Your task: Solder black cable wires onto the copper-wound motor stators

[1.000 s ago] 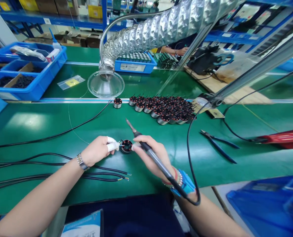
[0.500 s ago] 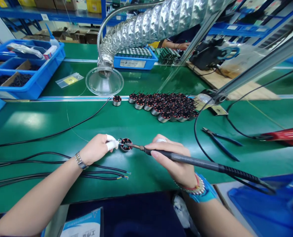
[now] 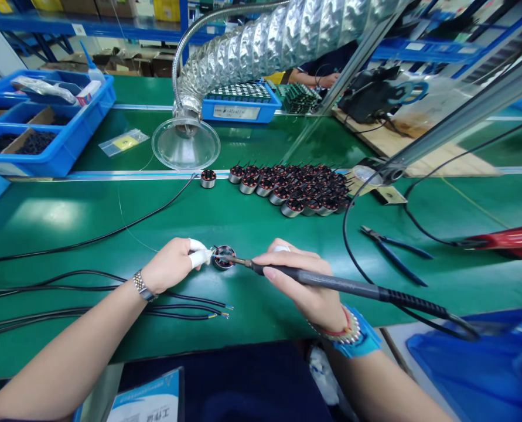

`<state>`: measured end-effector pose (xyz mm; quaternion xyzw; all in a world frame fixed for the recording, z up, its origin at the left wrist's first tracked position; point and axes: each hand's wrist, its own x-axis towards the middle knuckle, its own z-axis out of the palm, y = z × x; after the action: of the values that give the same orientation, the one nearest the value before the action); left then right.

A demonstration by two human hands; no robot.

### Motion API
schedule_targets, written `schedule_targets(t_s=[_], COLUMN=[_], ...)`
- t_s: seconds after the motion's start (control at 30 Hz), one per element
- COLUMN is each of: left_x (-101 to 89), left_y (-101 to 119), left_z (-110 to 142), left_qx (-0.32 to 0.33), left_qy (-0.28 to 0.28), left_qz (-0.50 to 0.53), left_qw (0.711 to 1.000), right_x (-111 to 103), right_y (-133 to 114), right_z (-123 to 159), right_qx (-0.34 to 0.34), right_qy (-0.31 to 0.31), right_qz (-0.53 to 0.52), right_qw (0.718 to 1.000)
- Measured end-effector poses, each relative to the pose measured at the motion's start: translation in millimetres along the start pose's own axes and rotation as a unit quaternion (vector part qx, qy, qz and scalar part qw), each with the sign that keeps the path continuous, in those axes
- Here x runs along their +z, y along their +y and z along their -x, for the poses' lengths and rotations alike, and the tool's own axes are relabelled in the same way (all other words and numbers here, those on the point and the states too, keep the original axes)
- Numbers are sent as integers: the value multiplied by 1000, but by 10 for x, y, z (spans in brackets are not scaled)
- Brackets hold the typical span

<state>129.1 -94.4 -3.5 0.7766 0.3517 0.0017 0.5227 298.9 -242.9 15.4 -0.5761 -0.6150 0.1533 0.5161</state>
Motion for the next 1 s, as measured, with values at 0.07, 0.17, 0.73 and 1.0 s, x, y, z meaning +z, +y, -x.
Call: schedule_targets(t_s=[0.07, 0.17, 0.73, 1.0], left_x=[-1, -1, 10, -3], left_y=[12, 18, -15, 22], left_z=[7, 10, 4, 8], left_qx=[5, 14, 23, 13], left_qy=[3, 8, 13, 7], left_qz=[-7, -17, -38, -38], left_qw=[1000, 1000, 999, 999], right_x=[5, 14, -17, -1], right_y=[3, 16, -10, 12], right_z=[-3, -1, -9, 5], right_qx=[1, 2, -1, -9], right_qy=[-3, -7, -3, -6], right_qz=[0, 0, -11, -12], right_qw=[1000, 1000, 1000, 1000])
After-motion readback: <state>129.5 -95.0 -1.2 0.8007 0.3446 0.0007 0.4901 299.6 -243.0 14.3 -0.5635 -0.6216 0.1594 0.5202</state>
